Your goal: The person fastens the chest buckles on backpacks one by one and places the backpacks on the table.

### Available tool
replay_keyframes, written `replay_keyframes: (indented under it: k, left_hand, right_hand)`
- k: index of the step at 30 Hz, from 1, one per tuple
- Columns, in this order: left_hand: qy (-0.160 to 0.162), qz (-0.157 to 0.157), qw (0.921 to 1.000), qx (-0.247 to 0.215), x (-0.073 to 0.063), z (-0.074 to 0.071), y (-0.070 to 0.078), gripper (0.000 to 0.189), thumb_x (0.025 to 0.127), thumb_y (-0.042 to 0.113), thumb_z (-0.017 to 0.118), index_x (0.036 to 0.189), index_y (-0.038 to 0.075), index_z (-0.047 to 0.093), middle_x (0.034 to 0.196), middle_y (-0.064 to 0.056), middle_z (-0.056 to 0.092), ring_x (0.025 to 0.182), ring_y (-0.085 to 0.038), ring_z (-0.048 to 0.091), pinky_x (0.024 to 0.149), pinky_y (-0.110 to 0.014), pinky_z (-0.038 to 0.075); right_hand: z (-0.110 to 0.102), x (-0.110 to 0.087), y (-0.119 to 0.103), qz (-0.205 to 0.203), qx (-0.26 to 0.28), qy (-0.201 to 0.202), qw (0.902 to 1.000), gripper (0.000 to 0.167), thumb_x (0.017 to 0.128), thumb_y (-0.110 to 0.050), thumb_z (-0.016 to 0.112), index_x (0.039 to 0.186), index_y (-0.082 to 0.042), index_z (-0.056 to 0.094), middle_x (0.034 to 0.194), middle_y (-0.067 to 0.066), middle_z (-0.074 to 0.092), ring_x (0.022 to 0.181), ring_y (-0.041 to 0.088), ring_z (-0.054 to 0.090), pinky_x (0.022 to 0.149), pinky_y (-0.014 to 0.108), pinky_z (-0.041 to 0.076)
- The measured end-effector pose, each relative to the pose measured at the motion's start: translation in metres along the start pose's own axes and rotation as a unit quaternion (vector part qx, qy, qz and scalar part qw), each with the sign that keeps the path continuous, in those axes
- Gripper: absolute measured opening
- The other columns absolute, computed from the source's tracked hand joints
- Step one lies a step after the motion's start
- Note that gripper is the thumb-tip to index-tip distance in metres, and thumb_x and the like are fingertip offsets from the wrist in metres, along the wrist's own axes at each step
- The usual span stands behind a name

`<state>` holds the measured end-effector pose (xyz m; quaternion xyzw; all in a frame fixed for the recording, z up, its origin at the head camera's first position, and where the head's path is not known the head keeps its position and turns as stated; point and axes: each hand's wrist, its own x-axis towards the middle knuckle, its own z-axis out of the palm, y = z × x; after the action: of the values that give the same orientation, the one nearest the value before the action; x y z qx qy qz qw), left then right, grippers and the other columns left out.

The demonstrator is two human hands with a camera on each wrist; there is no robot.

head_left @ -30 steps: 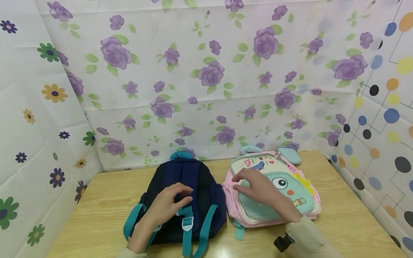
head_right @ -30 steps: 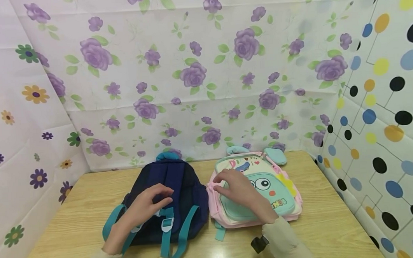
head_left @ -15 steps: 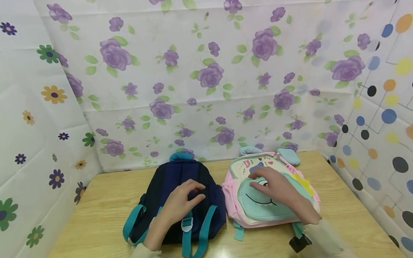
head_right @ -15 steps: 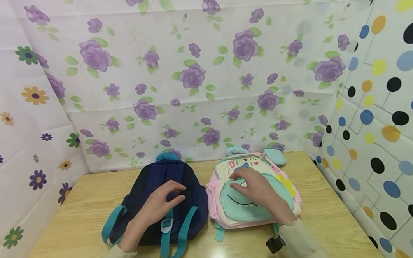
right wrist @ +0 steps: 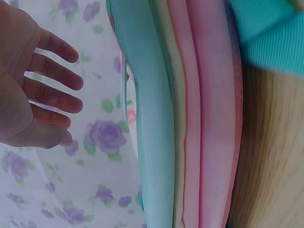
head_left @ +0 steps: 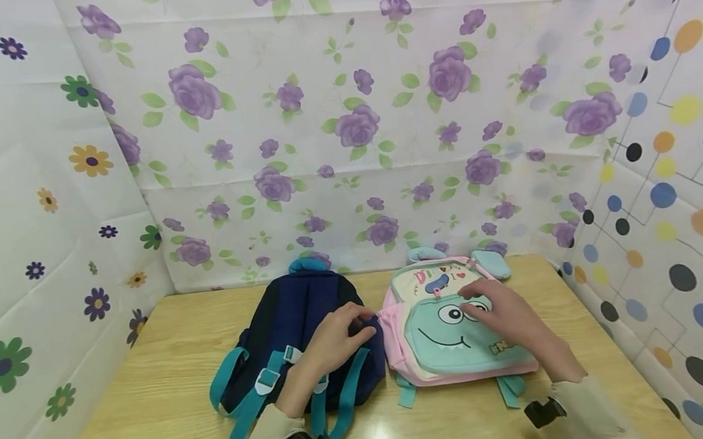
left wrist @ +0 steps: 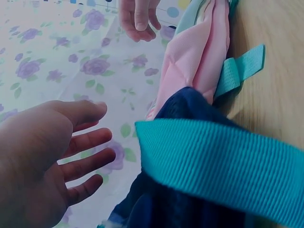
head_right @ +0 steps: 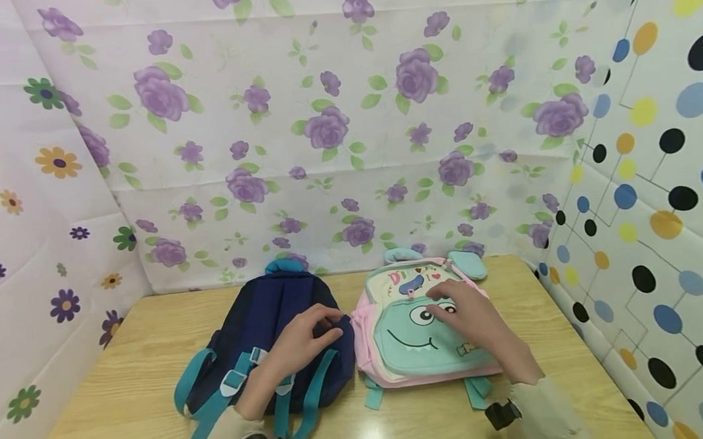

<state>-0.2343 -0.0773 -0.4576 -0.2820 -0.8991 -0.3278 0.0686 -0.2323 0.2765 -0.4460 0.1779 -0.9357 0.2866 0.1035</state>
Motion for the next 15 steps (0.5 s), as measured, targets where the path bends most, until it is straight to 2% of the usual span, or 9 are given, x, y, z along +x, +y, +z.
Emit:
replay_keyframes:
  k: [5, 7, 9, 15]
  left_hand:
    - [-0.001, -0.018, 0.9995, -0.026, 0.004, 0.011, 0.007, 0.029, 0.097, 0.029, 0.065, 0.124, 0.017, 0.066, 0.112, 0.000, 0.068, 0.095, -0.014, 0.063, 0.080, -0.027, 0.052]
    - [-0.002, -0.027, 0.9987, -0.044, 0.005, 0.015, 0.010, 0.030, 0.097, 0.027, 0.065, 0.125, 0.017, 0.066, 0.113, 0.000, 0.068, 0.096, -0.014, 0.063, 0.081, -0.027, 0.052]
    - [-0.005, -0.036, 0.9978, -0.056, 0.006, 0.019, 0.013, 0.030, 0.097, 0.027, 0.065, 0.126, 0.017, 0.066, 0.115, 0.000, 0.067, 0.098, -0.014, 0.062, 0.082, -0.028, 0.052]
    - [-0.023, -0.045, 0.9974, -0.052, 0.012, 0.030, 0.021, 0.029, 0.097, 0.027, 0.065, 0.125, 0.017, 0.066, 0.115, -0.002, 0.068, 0.096, -0.013, 0.061, 0.081, -0.026, 0.051]
  right_hand:
    - [-0.008, -0.010, 0.017, 0.023, 0.005, -0.003, 0.9997, 0.032, 0.095, -0.028, 0.069, 0.120, -0.009, 0.067, 0.117, 0.008, 0.068, 0.096, 0.025, 0.069, 0.085, 0.048, 0.055]
    - [-0.010, -0.012, 0.023, 0.025, -0.005, 0.007, 0.9996, 0.032, 0.094, -0.028, 0.069, 0.120, -0.009, 0.067, 0.116, 0.008, 0.069, 0.105, 0.028, 0.066, 0.093, 0.053, 0.050]
    - [-0.012, -0.014, 0.029, 0.032, -0.009, 0.014, 0.9994, 0.032, 0.095, -0.029, 0.069, 0.119, -0.009, 0.067, 0.116, 0.008, 0.070, 0.111, 0.030, 0.063, 0.094, 0.054, 0.049]
    - [-0.016, -0.019, 0.045, 0.048, -0.010, 0.023, 0.9985, 0.032, 0.095, -0.030, 0.068, 0.119, -0.008, 0.066, 0.115, 0.010, 0.070, 0.110, 0.033, 0.062, 0.093, 0.055, 0.047]
